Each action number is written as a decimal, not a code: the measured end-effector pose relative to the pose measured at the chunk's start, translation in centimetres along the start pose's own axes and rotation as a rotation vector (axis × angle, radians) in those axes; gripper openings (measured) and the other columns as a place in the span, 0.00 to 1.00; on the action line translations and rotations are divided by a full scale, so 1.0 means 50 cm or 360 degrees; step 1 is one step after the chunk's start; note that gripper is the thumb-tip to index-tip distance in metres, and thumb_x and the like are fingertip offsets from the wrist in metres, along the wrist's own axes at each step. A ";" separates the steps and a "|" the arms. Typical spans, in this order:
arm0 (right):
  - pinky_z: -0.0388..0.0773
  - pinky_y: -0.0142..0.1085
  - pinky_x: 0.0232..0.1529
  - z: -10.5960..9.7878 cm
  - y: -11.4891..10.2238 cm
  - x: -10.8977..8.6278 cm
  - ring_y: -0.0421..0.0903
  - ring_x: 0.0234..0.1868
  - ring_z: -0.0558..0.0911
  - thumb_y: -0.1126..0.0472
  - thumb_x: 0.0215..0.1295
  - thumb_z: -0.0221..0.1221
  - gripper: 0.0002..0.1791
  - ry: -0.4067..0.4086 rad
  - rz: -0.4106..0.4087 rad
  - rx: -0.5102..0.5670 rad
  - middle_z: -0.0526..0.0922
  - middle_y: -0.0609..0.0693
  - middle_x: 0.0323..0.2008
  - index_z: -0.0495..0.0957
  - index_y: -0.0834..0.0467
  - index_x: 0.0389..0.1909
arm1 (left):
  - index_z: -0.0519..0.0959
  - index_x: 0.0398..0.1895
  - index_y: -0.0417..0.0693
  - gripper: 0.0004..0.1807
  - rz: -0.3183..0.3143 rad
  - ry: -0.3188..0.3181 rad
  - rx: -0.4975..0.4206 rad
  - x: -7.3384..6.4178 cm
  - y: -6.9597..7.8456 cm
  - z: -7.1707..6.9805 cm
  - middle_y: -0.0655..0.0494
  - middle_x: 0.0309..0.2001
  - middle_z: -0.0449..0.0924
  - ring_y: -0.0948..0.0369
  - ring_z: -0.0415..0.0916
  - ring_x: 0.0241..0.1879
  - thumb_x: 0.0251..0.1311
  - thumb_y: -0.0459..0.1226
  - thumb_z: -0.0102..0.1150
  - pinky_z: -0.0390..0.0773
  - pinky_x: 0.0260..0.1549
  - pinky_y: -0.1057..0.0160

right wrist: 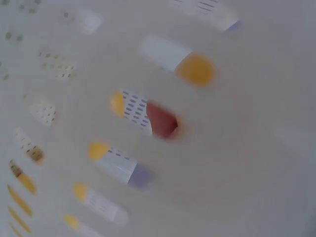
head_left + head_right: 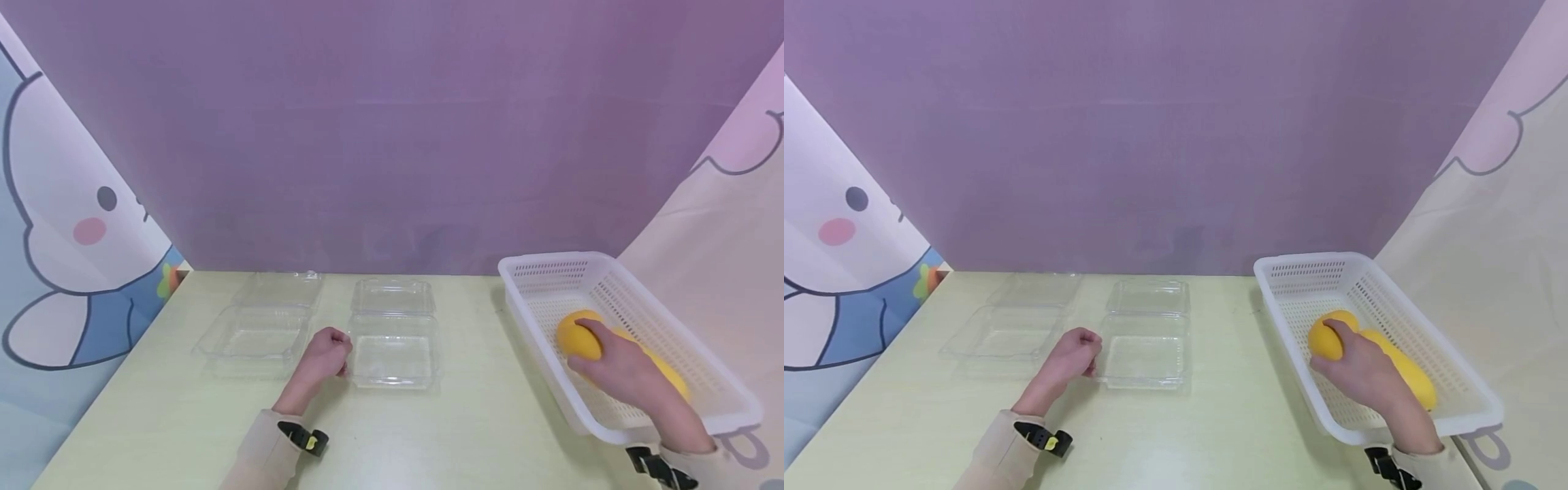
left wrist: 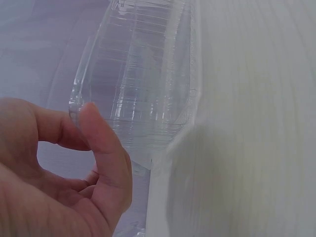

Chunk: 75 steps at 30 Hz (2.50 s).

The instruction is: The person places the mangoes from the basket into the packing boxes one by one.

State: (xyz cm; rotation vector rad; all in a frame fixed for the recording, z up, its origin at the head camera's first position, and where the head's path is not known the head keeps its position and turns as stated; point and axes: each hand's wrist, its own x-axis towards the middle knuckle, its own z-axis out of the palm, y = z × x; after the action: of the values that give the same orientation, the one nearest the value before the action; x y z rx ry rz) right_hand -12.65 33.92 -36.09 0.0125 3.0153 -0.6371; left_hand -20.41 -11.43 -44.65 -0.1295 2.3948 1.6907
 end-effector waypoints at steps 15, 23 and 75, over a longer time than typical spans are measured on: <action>0.67 0.39 0.27 -0.012 -0.036 -0.035 0.49 0.29 0.73 0.49 0.67 0.61 0.39 0.0100 -0.0008 0.0014 0.79 0.60 0.42 0.59 0.59 0.74 | 0.71 0.46 0.33 0.08 0.0016 0.0009 0.0007 0.001 -0.001 0.000 0.47 0.27 0.72 0.59 0.71 0.22 0.68 0.30 0.49 0.78 0.24 0.63; 0.67 0.39 0.27 -0.024 -0.062 -0.047 0.49 0.30 0.73 0.50 0.67 0.61 0.40 0.0156 -0.0050 0.0058 0.79 0.59 0.43 0.58 0.59 0.75 | 0.71 0.46 0.33 0.08 0.0022 0.0005 0.0009 -0.004 0.001 0.000 0.46 0.29 0.73 0.59 0.71 0.22 0.68 0.30 0.49 0.78 0.24 0.63; 0.73 0.40 0.31 0.060 -0.258 0.018 0.50 0.34 0.77 0.51 0.66 0.62 0.36 0.0294 -0.0170 0.0584 0.79 0.58 0.45 0.63 0.44 0.74 | 0.71 0.47 0.32 0.09 0.0019 0.0026 0.0020 -0.005 0.003 0.006 0.46 0.27 0.74 0.59 0.72 0.21 0.67 0.30 0.50 0.79 0.25 0.63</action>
State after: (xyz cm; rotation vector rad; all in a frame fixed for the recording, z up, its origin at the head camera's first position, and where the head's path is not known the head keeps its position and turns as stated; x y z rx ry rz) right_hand -13.65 20.92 -33.69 -0.0772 3.0355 -1.2563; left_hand -20.15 -11.09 -44.55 -0.1281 2.4220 1.6861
